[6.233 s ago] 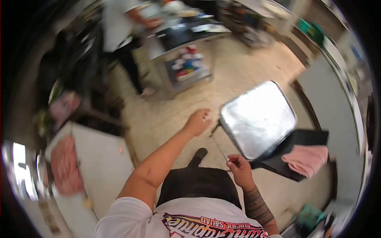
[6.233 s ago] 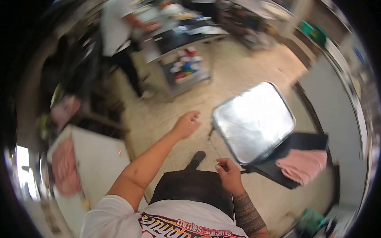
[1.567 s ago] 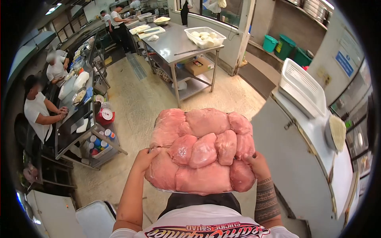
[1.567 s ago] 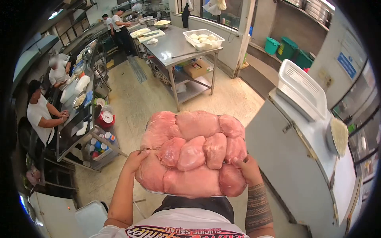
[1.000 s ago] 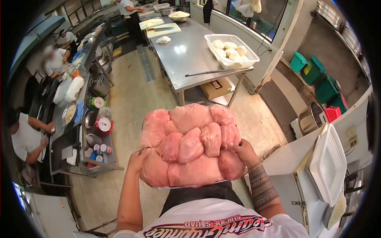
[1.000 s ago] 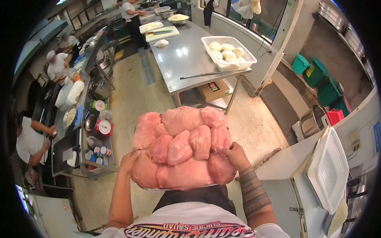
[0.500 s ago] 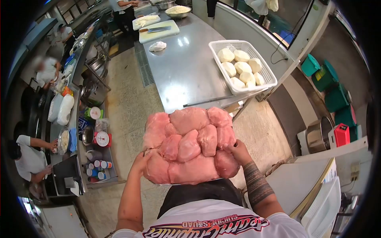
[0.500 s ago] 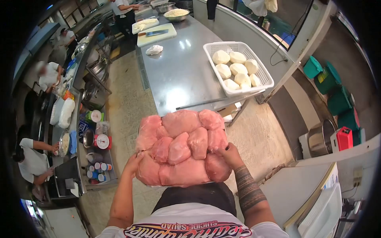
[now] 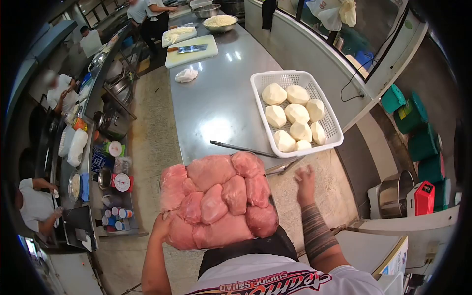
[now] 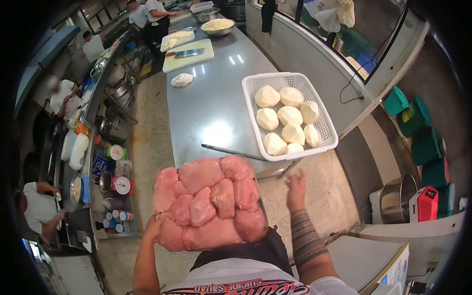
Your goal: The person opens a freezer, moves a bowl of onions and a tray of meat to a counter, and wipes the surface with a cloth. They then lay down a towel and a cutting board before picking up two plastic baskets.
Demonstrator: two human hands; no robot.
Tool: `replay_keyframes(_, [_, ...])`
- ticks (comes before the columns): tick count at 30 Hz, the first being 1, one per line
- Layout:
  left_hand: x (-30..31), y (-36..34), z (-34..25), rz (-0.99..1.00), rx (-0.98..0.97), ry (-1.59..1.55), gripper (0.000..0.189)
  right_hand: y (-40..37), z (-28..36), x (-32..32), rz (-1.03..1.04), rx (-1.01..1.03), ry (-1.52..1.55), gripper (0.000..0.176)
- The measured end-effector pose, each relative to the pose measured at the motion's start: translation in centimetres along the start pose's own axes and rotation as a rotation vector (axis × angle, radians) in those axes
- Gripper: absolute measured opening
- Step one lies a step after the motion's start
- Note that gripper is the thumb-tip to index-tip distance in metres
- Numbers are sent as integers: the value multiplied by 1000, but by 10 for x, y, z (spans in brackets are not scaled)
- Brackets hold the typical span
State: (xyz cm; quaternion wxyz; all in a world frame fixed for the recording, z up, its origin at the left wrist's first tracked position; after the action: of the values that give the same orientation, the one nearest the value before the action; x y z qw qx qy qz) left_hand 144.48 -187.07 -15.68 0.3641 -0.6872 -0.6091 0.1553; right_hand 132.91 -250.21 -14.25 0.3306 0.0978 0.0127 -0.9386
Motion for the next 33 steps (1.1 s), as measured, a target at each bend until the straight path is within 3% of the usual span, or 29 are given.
replay_keyframes(2, [8, 0, 6, 2, 11, -25, 75, 35, 29, 12, -130, 5, 66, 60])
replay_keyframes(5, [-7, -10, -4, 21, 10, -112, 78, 86, 52, -14, 71, -99, 89, 64])
replay_keyframes(6, [-11, -14, -7, 6, -1, -106, 79, 97, 46, -24, 74, -129, 60, 56])
replay_keyframes(11, [-24, -18, 3, 61, 19, -175, 81, 115, 51, -59, 7, -124, 159, 46])
replay_keyframes(13, [-21, -7, 3, -45, 30, -111, 82, 144, 42, -79, -9, -104, 142, 38])
replay_keyframes(21, [-23, 11, -36, -17, 75, -151, 83, 256, 32, -181, 9, -33, 105, 47])
replay_keyframes(26, [-20, 41, -65, -32, 128, -157, 82, 334, 32, -252, 15, -108, 124, 48])
replay_keyframes(33, [-2, 89, -95, -87, 58, 99, 81, 437, 5, -330, 119, -196, 310, 50])
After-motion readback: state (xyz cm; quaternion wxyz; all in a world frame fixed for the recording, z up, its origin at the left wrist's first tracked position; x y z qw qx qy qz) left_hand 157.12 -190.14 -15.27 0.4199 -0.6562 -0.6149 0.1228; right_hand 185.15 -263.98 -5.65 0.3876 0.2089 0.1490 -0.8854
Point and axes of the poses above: each hand's wrist, its own y-axis towards the middle knuckle, its own x-axis out of the back of the hand, z = x × y, the point moved 6 cm from there along y, towards the middle knuckle, and after that the axes turned 11 degrees about x, right-handed, at the moved point
